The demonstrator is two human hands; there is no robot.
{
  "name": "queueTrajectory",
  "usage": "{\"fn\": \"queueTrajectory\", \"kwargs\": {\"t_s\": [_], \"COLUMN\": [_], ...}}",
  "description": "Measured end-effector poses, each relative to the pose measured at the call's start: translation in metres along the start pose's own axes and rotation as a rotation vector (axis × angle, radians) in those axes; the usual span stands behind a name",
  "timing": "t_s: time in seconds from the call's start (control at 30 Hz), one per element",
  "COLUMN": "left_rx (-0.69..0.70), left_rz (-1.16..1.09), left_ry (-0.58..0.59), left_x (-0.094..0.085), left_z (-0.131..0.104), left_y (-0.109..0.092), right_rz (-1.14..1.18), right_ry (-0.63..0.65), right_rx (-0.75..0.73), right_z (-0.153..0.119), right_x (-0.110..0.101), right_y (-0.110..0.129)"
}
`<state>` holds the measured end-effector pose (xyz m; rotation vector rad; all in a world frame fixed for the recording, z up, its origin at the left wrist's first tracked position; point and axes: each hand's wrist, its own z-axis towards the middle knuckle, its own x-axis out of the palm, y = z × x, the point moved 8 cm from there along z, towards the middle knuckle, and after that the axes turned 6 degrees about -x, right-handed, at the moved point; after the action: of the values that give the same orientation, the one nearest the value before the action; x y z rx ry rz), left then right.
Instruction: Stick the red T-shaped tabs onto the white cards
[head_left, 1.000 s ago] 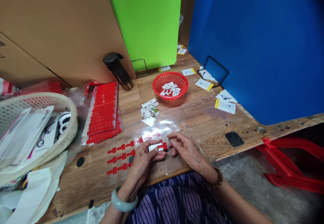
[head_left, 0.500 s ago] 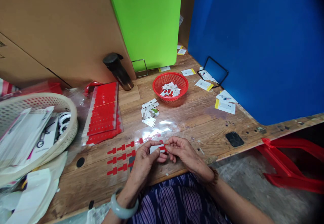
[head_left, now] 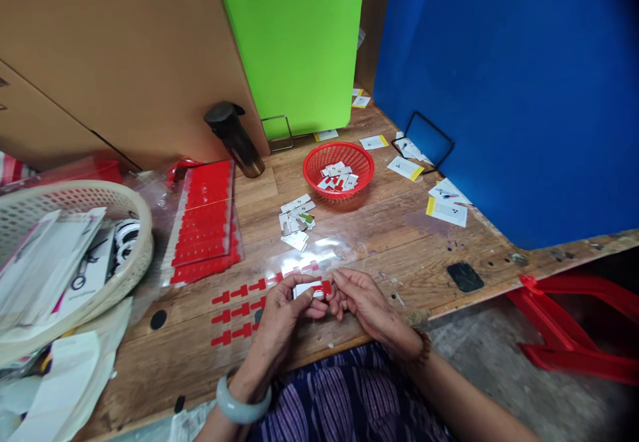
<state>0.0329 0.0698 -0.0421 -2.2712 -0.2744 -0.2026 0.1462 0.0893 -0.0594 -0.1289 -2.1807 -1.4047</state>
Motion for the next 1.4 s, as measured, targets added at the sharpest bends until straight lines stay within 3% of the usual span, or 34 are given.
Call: {"fn": "queueTrajectory", "kwargs": {"t_s": [0.5,0.63,0.8,0.97,1.07,1.23,1.4], "left_rx": [0.021,0.022,0.006,-0.036,-0.045,0.025,0.237], "left_rz": [-0.007,-0.018,0.000,-0.017,-0.018,-0.003,0.237], "left_ry": [-0.016,-0.031,-0.034,0.055,0.051,0.001,-0.094], "left_x": [-0.005,-0.005,-0.006,0.004,0.007,0.008,0.011], "left_z": [0.004,0.003,0.002,0.001,0.002,0.004,-0.002], "left_y": [0.002,0.003,0.007,0.015,0.019,0.022,0.012], "right_rz": [0.003,-0.091,-0.231,-0.321,-0.350,-0.458,-0.410], "right_ry": [0.053,0.041,0.003,-0.044,-0.101,-0.233,-0.242], "right_rx": [-0.026,-0.059,-0.075,-0.092,-0.138,-0.199,-0.183], "right_z": [0.002,0.003,0.004,0.005,0.005,0.003,0.006], "right_x": [0.001,0.000,-0.004,-0.003,-0.005,-0.013,-0.011], "right_y": [-0.004,0.001,0.011,0.015,0.017,0.022,0.020]}}
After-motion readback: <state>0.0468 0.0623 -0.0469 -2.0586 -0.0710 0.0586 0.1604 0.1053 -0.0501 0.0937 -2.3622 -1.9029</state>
